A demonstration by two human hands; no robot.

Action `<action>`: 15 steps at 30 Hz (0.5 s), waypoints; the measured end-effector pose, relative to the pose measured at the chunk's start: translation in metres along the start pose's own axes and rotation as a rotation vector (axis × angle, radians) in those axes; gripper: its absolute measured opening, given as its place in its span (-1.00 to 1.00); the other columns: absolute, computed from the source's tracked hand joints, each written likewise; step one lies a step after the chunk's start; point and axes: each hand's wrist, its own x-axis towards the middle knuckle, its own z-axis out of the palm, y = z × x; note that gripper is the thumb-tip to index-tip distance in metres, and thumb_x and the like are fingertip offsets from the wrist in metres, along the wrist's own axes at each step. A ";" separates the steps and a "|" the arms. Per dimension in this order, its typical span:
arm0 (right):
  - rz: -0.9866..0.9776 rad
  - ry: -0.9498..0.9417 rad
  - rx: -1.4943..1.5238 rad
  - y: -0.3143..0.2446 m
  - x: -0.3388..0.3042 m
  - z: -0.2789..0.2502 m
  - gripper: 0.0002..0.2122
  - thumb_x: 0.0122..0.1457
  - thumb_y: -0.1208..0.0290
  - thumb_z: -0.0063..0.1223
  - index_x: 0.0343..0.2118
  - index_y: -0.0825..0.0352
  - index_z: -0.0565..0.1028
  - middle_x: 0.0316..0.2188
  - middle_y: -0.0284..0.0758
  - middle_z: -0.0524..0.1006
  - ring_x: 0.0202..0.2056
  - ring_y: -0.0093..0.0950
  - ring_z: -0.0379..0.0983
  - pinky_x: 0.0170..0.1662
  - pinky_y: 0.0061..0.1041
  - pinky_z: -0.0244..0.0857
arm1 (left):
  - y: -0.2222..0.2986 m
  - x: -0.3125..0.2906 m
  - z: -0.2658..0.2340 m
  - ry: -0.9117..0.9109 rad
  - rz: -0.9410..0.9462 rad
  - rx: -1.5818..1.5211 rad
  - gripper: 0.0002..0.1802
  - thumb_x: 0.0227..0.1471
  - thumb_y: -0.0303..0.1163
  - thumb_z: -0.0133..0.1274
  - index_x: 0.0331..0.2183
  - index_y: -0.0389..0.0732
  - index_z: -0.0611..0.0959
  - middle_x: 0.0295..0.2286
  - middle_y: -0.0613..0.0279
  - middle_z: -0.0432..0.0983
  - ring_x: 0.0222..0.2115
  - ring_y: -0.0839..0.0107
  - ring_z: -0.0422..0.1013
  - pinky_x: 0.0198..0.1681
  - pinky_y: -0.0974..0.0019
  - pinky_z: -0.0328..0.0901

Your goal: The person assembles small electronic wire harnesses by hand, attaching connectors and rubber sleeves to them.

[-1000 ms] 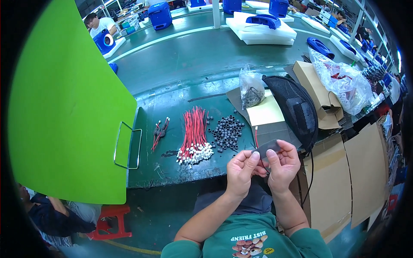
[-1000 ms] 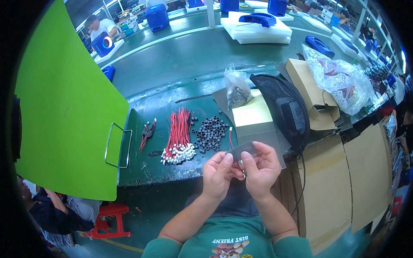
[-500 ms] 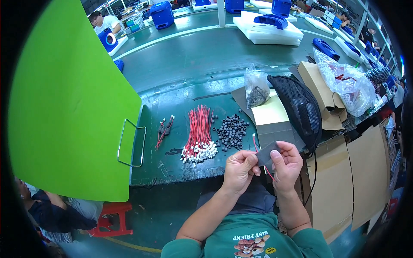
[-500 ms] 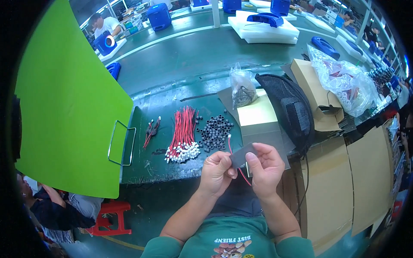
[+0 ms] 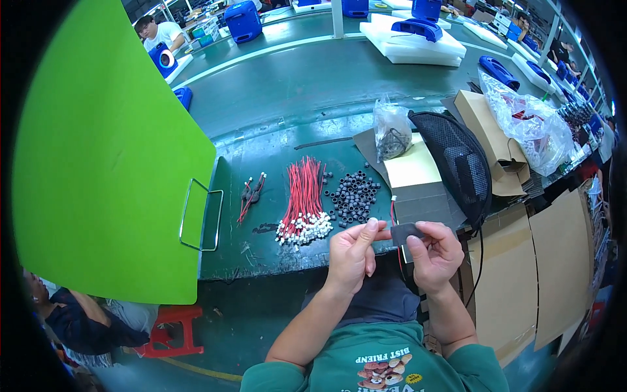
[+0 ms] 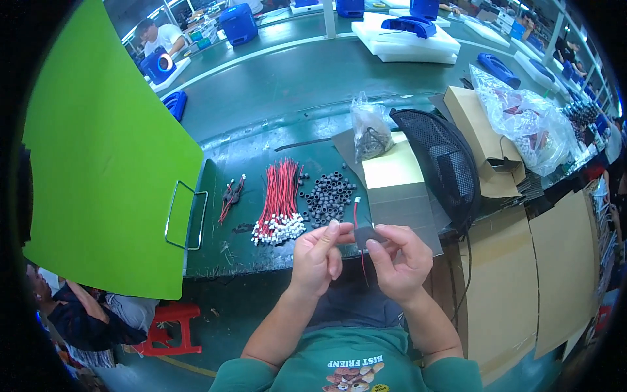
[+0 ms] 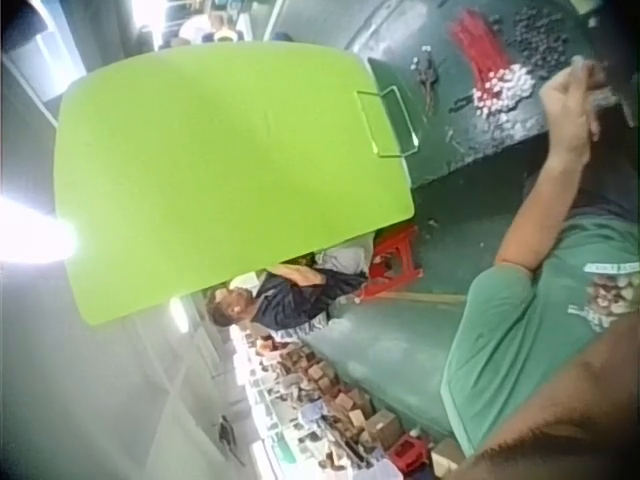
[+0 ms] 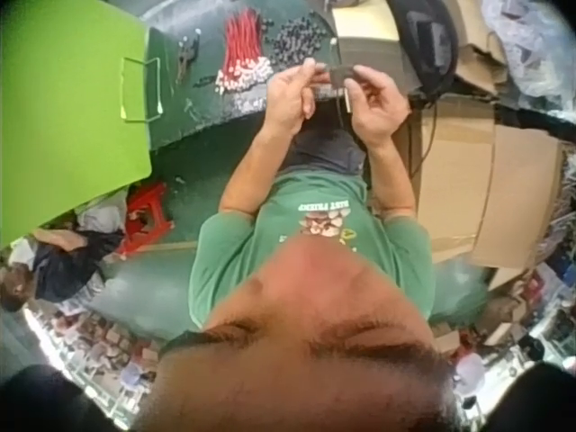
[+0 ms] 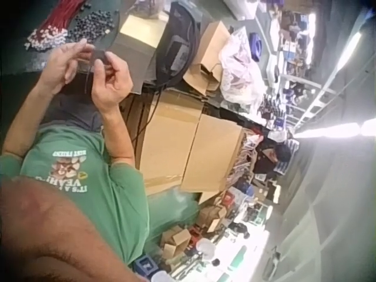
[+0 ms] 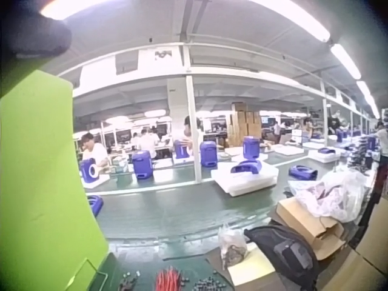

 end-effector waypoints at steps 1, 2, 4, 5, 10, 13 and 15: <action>0.003 0.000 0.001 0.000 0.001 0.000 -0.78 -0.15 0.67 0.12 -0.36 0.42 0.44 -0.51 -0.29 0.47 -0.61 -0.70 0.31 -0.59 -0.78 0.16 | 0.001 -0.001 0.000 0.046 0.064 0.070 -0.63 0.03 -0.23 -0.04 -0.32 -0.40 0.53 -0.46 0.07 0.52 -0.86 0.71 0.17 -0.85 0.63 0.04; -0.020 -0.013 -0.026 0.000 0.001 0.000 -0.78 -0.15 0.67 0.13 -0.36 0.41 0.44 -0.52 -0.28 0.47 -0.62 -0.69 0.31 -0.60 -0.78 0.15 | 0.001 -0.002 0.001 0.048 0.062 0.072 -0.63 0.03 -0.23 -0.04 -0.32 -0.40 0.53 -0.46 0.07 0.52 -0.86 0.71 0.17 -0.85 0.63 0.04; -0.040 -0.026 -0.051 0.001 0.001 0.001 -0.77 -0.16 0.67 0.13 -0.36 0.41 0.45 -0.52 -0.27 0.47 -0.64 -0.69 0.30 -0.62 -0.77 0.15 | 0.002 -0.007 0.003 0.125 0.148 0.216 -0.64 0.00 -0.25 0.01 -0.30 -0.40 0.53 -0.52 0.15 0.51 -0.85 0.72 0.17 -0.84 0.64 0.04; -0.050 -0.035 -0.050 0.002 0.001 0.002 -0.77 -0.16 0.67 0.13 -0.36 0.40 0.45 -0.52 -0.27 0.47 -0.65 -0.68 0.30 -0.63 -0.77 0.14 | 0.003 -0.009 0.005 0.128 0.147 0.217 -0.64 0.00 -0.25 0.01 -0.30 -0.40 0.53 -0.52 0.15 0.51 -0.85 0.72 0.17 -0.84 0.64 0.04; -0.057 -0.093 -0.041 0.003 -0.001 0.002 -0.78 -0.16 0.66 0.13 -0.36 0.39 0.45 -0.52 -0.26 0.48 -0.67 -0.66 0.31 -0.64 -0.76 0.15 | 0.001 -0.007 0.006 -0.119 0.032 0.024 -0.69 -0.02 -0.33 0.03 -0.31 -0.40 0.52 -0.59 0.24 0.47 -0.82 0.69 0.20 -0.79 0.64 0.11; -0.055 -0.096 -0.038 0.005 -0.004 0.004 -0.80 -0.14 0.64 0.12 -0.37 0.39 0.45 -0.52 -0.27 0.48 -0.66 -0.67 0.30 -0.64 -0.76 0.15 | -0.006 -0.004 0.004 -0.096 0.025 0.009 -0.77 -0.01 -0.40 0.00 -0.31 -0.37 0.53 -0.65 0.32 0.41 -0.79 0.67 0.23 -0.75 0.63 0.14; -0.005 -0.092 -0.045 0.003 -0.005 0.007 -0.81 -0.12 0.62 0.11 -0.37 0.39 0.46 -0.52 -0.27 0.47 -0.66 -0.68 0.30 -0.64 -0.75 0.15 | -0.007 -0.003 0.002 -0.121 0.040 0.007 -0.77 0.00 -0.43 -0.02 -0.29 -0.37 0.51 -0.63 0.31 0.42 -0.76 0.67 0.25 -0.73 0.63 0.17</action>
